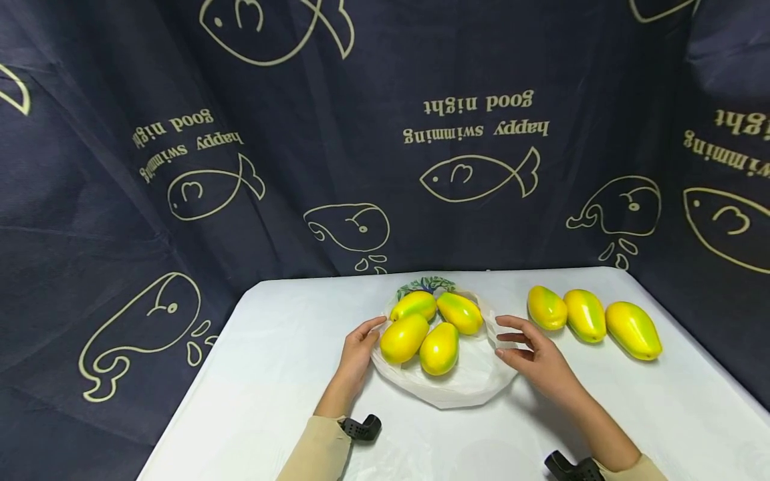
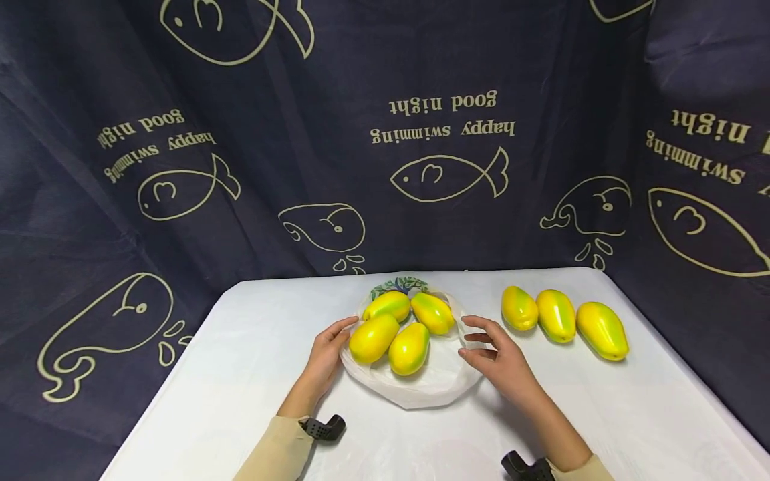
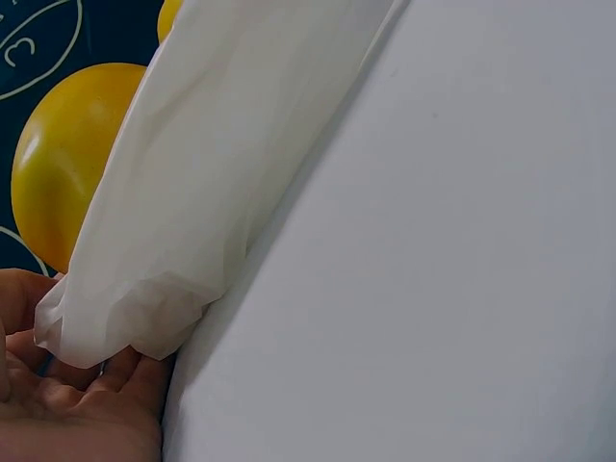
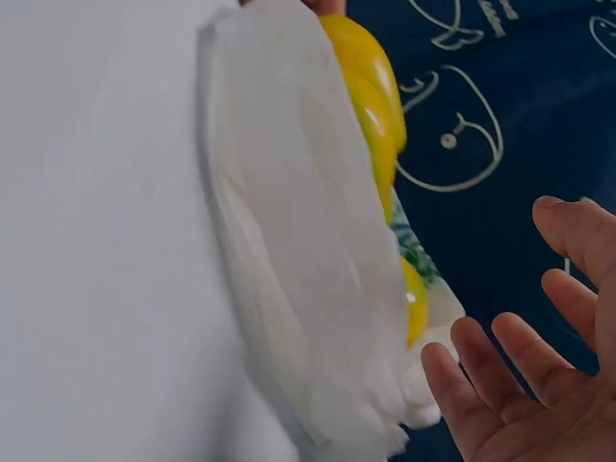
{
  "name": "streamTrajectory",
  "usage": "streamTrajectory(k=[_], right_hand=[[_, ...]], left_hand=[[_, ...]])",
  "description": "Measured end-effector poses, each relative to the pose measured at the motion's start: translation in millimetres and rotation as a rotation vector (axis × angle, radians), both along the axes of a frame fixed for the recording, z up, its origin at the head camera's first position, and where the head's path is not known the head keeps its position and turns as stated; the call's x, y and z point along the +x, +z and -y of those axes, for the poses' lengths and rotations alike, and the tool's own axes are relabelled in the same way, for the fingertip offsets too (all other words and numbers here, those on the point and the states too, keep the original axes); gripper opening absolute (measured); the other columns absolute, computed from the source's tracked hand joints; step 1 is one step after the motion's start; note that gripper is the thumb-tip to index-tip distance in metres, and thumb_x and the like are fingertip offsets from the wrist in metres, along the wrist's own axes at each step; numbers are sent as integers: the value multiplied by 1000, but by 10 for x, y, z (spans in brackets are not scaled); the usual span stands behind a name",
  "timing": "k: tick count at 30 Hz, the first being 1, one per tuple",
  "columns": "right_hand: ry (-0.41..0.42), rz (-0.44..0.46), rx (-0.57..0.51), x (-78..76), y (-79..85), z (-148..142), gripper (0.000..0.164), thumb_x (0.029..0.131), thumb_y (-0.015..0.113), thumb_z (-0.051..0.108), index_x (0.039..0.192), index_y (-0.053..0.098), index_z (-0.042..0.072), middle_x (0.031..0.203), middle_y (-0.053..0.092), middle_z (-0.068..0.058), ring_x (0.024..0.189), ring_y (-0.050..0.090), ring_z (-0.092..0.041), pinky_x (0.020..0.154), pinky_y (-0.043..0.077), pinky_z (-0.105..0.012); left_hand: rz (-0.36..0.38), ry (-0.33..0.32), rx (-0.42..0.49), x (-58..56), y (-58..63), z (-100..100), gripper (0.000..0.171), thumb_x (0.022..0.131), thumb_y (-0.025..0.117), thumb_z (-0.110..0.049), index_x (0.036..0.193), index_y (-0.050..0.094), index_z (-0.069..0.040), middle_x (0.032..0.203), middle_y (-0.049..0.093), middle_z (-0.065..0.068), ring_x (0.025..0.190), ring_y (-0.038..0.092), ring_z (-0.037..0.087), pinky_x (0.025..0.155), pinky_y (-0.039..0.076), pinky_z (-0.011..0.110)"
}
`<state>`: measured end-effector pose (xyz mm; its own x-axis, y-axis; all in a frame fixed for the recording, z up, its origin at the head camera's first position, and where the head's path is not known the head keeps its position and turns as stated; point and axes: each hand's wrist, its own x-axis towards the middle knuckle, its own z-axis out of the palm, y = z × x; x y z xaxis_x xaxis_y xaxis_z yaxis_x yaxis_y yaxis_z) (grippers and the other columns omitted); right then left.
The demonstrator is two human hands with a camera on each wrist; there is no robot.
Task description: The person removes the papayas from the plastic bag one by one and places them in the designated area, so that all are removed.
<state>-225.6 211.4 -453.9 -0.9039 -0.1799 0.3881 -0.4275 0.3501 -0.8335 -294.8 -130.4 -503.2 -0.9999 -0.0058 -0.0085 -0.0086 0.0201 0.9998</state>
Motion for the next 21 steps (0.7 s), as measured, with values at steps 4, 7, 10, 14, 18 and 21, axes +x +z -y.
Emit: streamTrajectory(k=[4,7,10,14,18,21], right_hand=[[43,57,-8,-10,-55,102,54,92,71,13,141,49,7,145,49,-15,114,62,-4,88,56,-16],[56,101,4,-14,-87,162,56,93,71,16,143,47,7,148,47,-14,119,62,-18,88,57,-18],[68,136,19,-16,-113,217,58,92,72,18,144,47,11,152,44,-16,123,60,-34,87,57,-19],[83,174,34,-22,-141,267,59,91,73,21,144,47,16,155,39,-17,126,57,-42,86,56,-19],[86,187,58,-37,-153,302,61,90,74,24,144,46,17,154,41,-16,127,57,-40,89,57,-23],[96,192,70,-58,-159,331,62,91,74,27,145,46,19,154,41,-16,128,57,-40,91,58,-30]], left_hand=[[7,5,-7,0,-3,5,35,102,46,-12,132,65,-13,154,48,9,149,34,31,124,28,50],[10,5,-10,3,-3,3,35,103,46,-13,132,65,-14,154,48,9,149,34,31,124,28,50],[10,7,-11,7,-2,3,35,103,46,-13,132,65,-14,154,48,9,149,34,31,124,28,51],[7,7,-9,11,1,-4,35,103,46,-13,132,65,-14,154,47,9,149,33,32,124,27,51],[6,7,-10,14,7,-12,35,103,46,-12,132,65,-13,154,47,10,150,33,32,124,26,52],[5,8,-9,13,12,-7,35,103,46,-12,131,65,-14,154,47,9,150,33,32,124,26,51]])
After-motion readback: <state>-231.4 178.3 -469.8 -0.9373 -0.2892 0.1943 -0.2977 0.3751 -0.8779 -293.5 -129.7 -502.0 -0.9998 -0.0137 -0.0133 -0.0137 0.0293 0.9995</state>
